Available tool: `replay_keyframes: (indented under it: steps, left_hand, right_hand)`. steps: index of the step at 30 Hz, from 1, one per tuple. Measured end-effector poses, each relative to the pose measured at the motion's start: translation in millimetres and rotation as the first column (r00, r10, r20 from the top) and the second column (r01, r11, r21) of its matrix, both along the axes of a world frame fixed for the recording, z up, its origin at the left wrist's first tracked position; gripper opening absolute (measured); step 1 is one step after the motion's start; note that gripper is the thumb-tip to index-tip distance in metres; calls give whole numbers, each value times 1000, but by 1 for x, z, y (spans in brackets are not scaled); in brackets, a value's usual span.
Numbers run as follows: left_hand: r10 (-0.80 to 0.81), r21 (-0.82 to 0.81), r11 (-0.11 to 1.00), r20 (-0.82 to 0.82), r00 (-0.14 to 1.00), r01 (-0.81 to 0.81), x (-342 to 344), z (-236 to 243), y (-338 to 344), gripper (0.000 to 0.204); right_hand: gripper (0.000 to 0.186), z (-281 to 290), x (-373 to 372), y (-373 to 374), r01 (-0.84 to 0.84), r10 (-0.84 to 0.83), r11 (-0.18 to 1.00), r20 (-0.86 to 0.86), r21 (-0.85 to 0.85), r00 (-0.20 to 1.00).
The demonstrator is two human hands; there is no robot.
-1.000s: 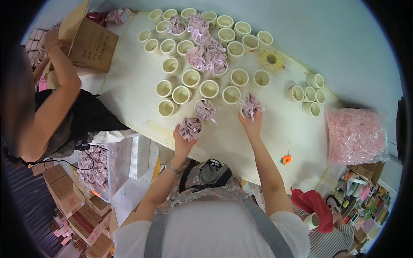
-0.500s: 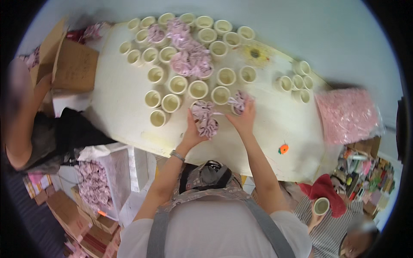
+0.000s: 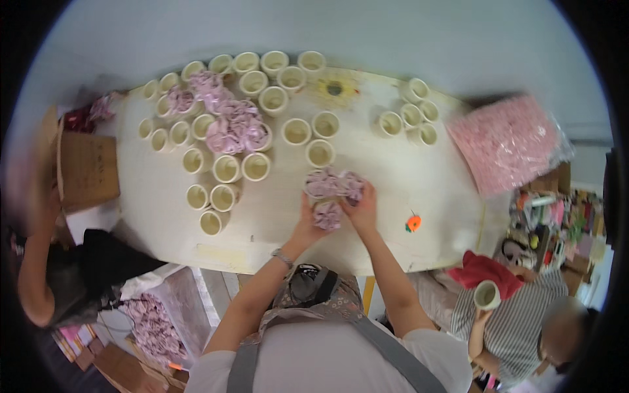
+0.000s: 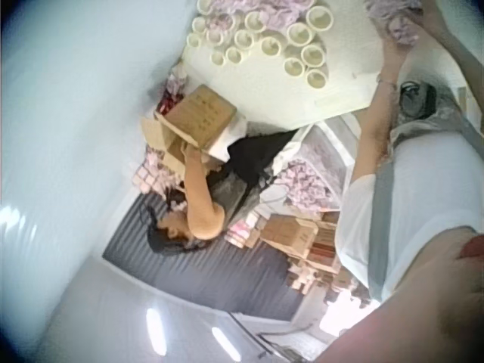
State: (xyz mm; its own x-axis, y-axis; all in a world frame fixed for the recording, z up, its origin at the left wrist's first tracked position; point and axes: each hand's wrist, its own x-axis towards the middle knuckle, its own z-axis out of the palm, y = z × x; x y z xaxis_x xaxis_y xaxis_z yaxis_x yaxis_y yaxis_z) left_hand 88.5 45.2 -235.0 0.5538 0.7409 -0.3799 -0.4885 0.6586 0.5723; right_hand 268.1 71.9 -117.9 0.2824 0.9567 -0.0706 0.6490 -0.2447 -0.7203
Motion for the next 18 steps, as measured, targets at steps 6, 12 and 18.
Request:
replay_keyframes:
  steps: [6, 12, 18]
  left_hand:
    - [73, 125, 991, -240, 968, -44, 49, 74, 23, 103]
    - [-76, 170, 945, -716, 694, 279, -38, 150, 19, 97]
    - [6, 92, 981, -896, 445, 172, -161, 116, -52, 65]
  right_hand:
    - [69, -35, 49, 1, 122, -90, 991, -411, 51, 907]
    - [53, 55, 28, 17, 36, -85, 943, 133, 329, 987]
    - [31, 86, -1, 167, -333, 214, 890, 359, 313, 909]
